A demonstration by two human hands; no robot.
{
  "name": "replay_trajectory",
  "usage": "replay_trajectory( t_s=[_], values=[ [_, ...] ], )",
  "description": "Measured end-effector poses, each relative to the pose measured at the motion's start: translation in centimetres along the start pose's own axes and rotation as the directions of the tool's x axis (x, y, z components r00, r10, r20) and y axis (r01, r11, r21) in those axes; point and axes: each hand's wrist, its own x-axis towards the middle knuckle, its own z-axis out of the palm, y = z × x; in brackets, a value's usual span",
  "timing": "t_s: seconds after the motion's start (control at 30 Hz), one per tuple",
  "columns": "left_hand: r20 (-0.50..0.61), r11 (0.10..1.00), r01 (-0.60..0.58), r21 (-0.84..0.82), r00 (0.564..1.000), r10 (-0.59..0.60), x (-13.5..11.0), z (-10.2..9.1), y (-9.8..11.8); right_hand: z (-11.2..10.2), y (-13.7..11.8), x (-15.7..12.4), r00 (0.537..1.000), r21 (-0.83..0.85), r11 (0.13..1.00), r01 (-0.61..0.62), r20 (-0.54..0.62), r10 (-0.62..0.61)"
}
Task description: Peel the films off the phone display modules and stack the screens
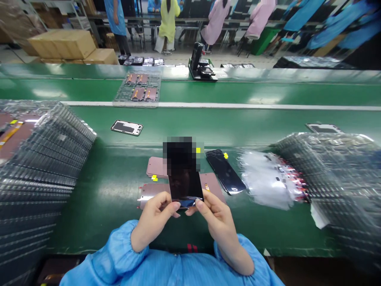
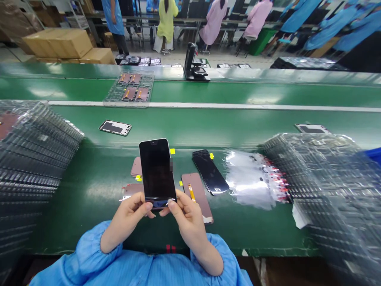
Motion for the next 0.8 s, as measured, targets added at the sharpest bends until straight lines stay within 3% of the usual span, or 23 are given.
replay_trajectory(
  t_s=[0.1, 0.17, 0.2, 0.23, 0.27, 0.4, 0.5, 0.63, 0.8],
  values=[
    [0.239, 1.000, 0.003, 0.018, 0.971, -0.008, 1.4, -1.7, 0.9, -0.8, 0.2, 0.4, 0.999, 0.046, 0.998, -0.030, 0.036, 0.028],
    [0.319, 0.964, -0.116, 0.239, 0.947, 0.035, 3.5, -4.0, 1.9, -1.5, 0.3, 0.6, 0.999, 0.068, 0.997, -0.041, 0.019, 0.040],
    [0.297, 0.904, -0.188, 0.384, 0.952, 0.072, 5.0, -5.4, 2.6, -1.8, 0.3, 0.7, 0.999, 0.071, 0.996, -0.049, 0.002, 0.049],
    [0.208, 0.762, -0.237, 0.603, 0.969, 0.137, 6.7, -7.0, 3.3, -2.1, 0.3, 0.8, 0.998, 0.071, 0.996, -0.056, -0.019, 0.058],
    [0.124, 0.681, -0.218, 0.699, 0.975, 0.184, 8.6, -8.8, 4.0, -2.3, 0.3, 0.8, 0.997, 0.071, 0.995, -0.066, -0.040, 0.069],
    [-0.089, 0.477, -0.075, 0.875, 0.946, 0.312, 15.9, -15.5, 6.4, -2.7, 0.5, 0.7, 0.989, 0.088, 0.990, -0.111, -0.083, 0.119],
    [-0.199, 0.347, 0.064, 0.936, 0.908, 0.369, 19.6, -18.9, 7.7, -2.3, 0.8, 0.5, 0.982, 0.101, 0.982, -0.160, -0.080, 0.168],
    [-0.218, 0.184, 0.161, 0.970, 0.910, 0.353, 22.0, -21.1, 8.4, -1.7, 1.0, 0.2, 0.966, 0.138, 0.973, -0.185, -0.157, 0.206],
    [-0.150, -0.007, 0.159, 0.987, 0.944, 0.295, 22.0, -21.0, 8.5, -1.5, 0.7, 0.4, 0.961, 0.164, 0.970, -0.180, -0.181, 0.209]
  ],
)
